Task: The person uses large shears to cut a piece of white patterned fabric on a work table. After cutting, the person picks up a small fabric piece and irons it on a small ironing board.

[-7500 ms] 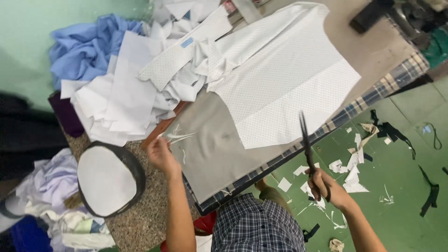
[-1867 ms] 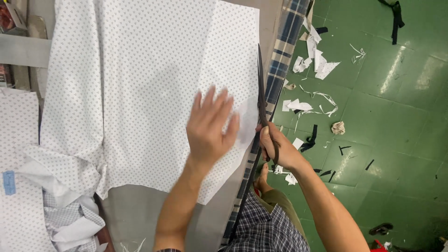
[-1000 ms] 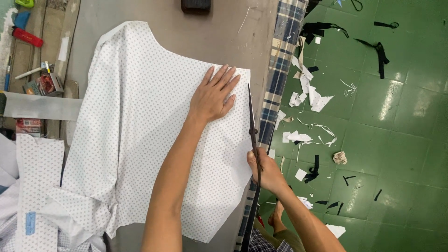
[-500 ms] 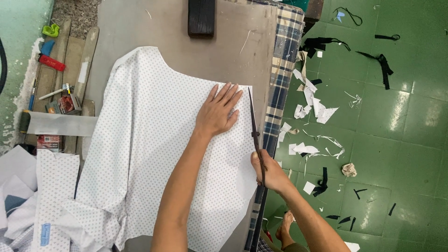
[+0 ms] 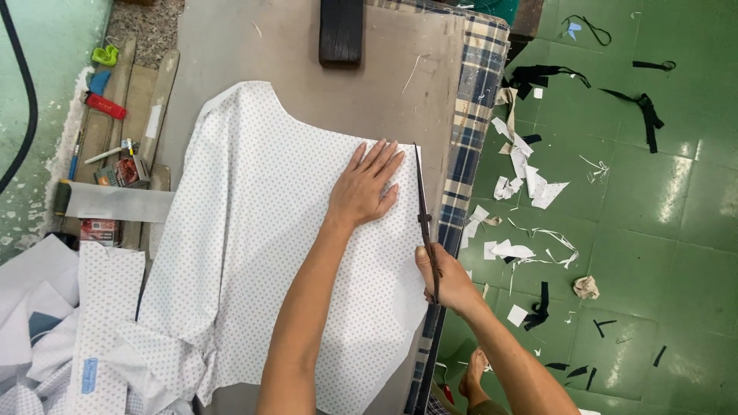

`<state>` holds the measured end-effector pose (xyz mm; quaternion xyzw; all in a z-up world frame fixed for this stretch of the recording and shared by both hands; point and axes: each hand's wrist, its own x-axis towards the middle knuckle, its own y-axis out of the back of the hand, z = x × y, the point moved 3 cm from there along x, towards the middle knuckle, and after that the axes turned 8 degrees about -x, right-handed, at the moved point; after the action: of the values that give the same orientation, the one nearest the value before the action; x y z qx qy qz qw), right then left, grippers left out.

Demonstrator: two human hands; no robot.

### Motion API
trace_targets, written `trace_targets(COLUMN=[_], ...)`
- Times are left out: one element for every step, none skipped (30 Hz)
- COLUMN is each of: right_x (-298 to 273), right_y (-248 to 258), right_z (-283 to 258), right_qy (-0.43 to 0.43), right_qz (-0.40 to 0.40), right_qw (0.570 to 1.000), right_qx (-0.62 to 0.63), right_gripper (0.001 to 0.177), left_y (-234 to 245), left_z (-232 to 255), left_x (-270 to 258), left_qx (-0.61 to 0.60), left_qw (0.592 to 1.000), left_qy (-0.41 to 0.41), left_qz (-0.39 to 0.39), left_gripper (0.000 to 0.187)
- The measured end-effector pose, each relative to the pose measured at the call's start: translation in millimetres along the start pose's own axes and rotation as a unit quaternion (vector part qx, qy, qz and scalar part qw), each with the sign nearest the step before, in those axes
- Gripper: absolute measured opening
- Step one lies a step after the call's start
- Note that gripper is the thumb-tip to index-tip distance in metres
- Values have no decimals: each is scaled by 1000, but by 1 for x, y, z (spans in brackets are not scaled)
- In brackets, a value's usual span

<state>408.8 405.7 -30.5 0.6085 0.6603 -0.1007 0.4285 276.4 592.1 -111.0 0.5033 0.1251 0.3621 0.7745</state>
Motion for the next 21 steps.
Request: trace_targets(right_x=[1, 2, 2, 5, 9, 10, 0, -13, -25, -35, -45, -54, -50, -44, -34, -26, -15, -3, 12, 29, 48], right_y=[1, 2, 4, -1, 2, 5, 16, 32, 47, 63, 78, 94, 107, 119, 133, 144, 153, 162, 170, 175, 181], right_z=[2, 4, 5, 14, 21, 28, 21, 15, 7, 9, 10, 11, 30, 49, 68, 68, 71, 73, 64, 54, 42], right_qy=[3, 1, 0, 4, 36, 68, 73, 69, 65, 72, 83, 94, 106, 89, 74, 87, 61, 34, 48, 64, 83], right_qz=[-4, -1, 1, -3, 72, 146, 143, 211, 278, 275, 277, 279, 275, 241, 205, 199, 158, 117, 106, 73, 38], right_qw=[1000, 1000, 999, 999, 993, 979, 979, 961, 935, 935, 938, 940, 940, 959, 975, 975, 986, 992, 993, 990, 981], right_qx=[-1, 21, 42, 40, 84, 128, 125, 166, 210, 210, 192, 174, 174, 117, 55, 52, 15, -23, -33, -101, -173], right_gripper=[62, 62, 61, 61, 54, 48, 48, 46, 43, 43, 44, 46, 46, 35, 43, 43, 44, 52, 52, 52, 54], left_y=[1, 2, 3, 2, -1, -2, -1, 1, 6, 3, 2, 1, 9, 15, 21, 24, 24, 24, 26, 26, 25], left_z=[0, 1, 2, 0, -1, -2, 0, 2, 3, 3, 2, 1, 5, 10, 14, 15, 16, 16, 16, 16, 16], left_x=[0, 0, 1, -1, 0, 0, 0, 0, 1, 1, 1, 1, 1, 1, 1, 2, 2, 3, 4, 5, 5], left_qx=[3, -3, -9, -5, -1, 3, 6, 8, 13, 19, 18, 18, 26, 23, 19, 28, 21, 14, 22, 28, 35], left_qw=[1000, 1000, 1000, 1000, 1000, 1000, 1000, 1000, 1000, 1000, 1000, 1000, 999, 1000, 999, 999, 999, 999, 1000, 999, 999], left_qy=[3, 8, 14, 18, 18, 18, 21, 19, 15, 17, 16, 16, 20, -1, -19, -12, -17, -22, -7, -9, -6], left_qz=[1, -4, -6, -4, -10, -16, -11, -12, -14, -9, -12, -16, -8, -22, -34, -24, -23, -21, -11, -22, -32], left_gripper=[64, 65, 66, 66, 67, 68, 68, 69, 70, 70, 71, 73, 73, 72, 72, 72, 71, 70, 70, 71, 71])
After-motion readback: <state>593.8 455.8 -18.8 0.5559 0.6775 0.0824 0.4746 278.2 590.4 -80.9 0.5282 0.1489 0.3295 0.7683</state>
